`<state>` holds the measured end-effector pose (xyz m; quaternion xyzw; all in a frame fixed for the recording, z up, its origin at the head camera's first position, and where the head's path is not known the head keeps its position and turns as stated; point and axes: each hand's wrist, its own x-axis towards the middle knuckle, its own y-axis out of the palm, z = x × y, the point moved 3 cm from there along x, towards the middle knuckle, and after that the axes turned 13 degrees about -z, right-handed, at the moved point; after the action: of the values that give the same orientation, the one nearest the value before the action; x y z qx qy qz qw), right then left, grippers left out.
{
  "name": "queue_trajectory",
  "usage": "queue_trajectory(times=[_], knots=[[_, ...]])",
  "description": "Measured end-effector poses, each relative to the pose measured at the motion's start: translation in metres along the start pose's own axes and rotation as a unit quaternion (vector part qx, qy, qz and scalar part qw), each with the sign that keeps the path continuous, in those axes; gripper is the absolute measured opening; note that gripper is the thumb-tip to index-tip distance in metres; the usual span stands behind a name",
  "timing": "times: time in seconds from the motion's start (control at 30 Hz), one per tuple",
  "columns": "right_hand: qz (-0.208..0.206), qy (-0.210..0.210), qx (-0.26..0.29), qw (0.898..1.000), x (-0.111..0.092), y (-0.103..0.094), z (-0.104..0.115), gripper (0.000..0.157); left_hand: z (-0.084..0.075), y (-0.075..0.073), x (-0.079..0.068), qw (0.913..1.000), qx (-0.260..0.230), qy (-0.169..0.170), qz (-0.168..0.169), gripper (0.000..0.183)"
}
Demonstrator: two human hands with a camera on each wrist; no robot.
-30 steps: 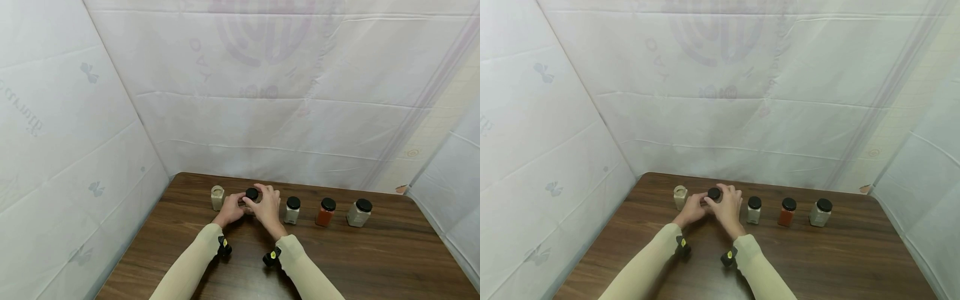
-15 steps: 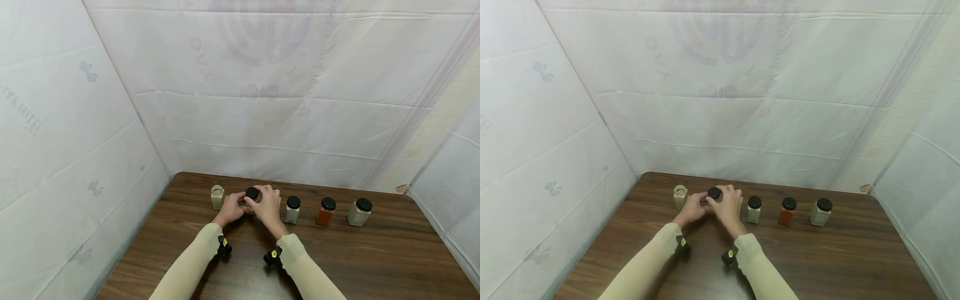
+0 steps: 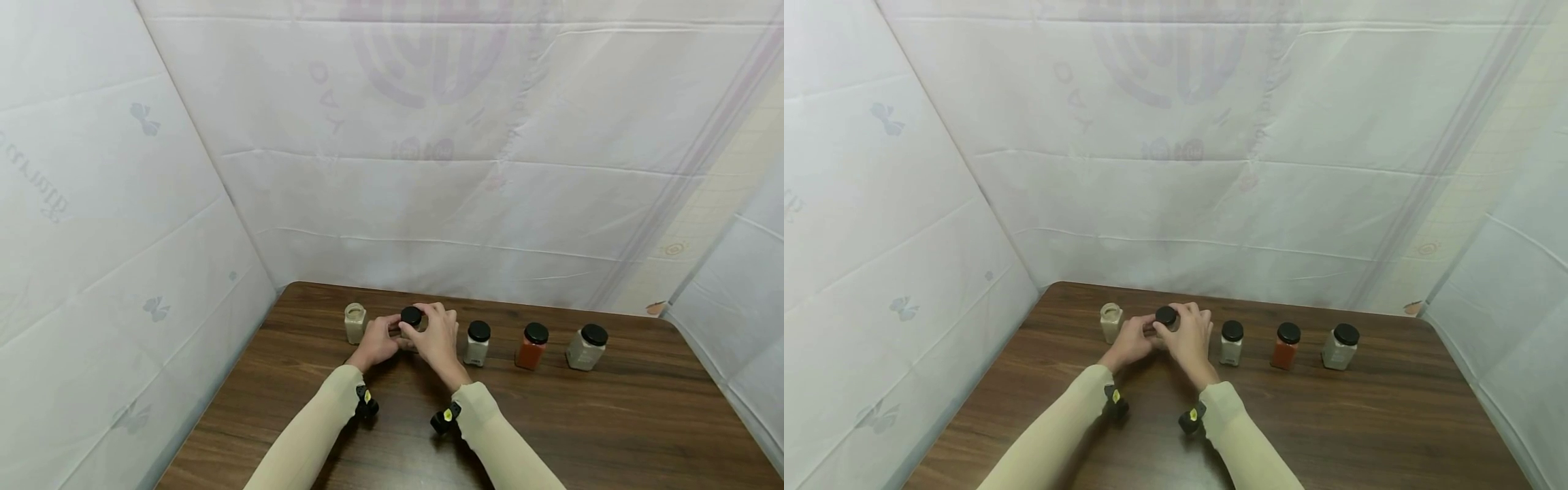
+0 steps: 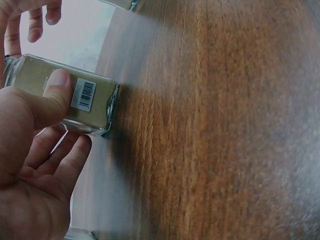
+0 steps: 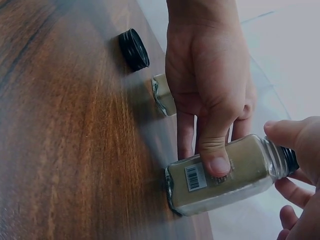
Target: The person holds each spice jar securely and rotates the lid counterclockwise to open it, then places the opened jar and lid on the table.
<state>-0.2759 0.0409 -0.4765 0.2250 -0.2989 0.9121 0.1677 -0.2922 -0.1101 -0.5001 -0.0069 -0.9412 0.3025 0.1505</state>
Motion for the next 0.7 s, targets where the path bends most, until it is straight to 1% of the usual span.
queue_trajectory(times=[0.17,0.4,0.7], knots=[[0.001,-0.002,0.004,1.0,0.0007,-0.0008,0.0008,0.047,0.0013,-0.0001,0.0004,1.0,-0.001,0.0,-0.001,0.051],[0.0,-0.008,0.006,1.0,0.001,-0.0016,0.0008,0.049,0.0033,0.0001,0.0007,1.0,-0.005,-0.005,-0.006,0.047],[-0.001,-0.009,0.011,1.0,0.0022,-0.0047,0.0035,0.048,0.0001,-0.001,-0.0003,1.0,-0.008,0.0,-0.004,0.046]])
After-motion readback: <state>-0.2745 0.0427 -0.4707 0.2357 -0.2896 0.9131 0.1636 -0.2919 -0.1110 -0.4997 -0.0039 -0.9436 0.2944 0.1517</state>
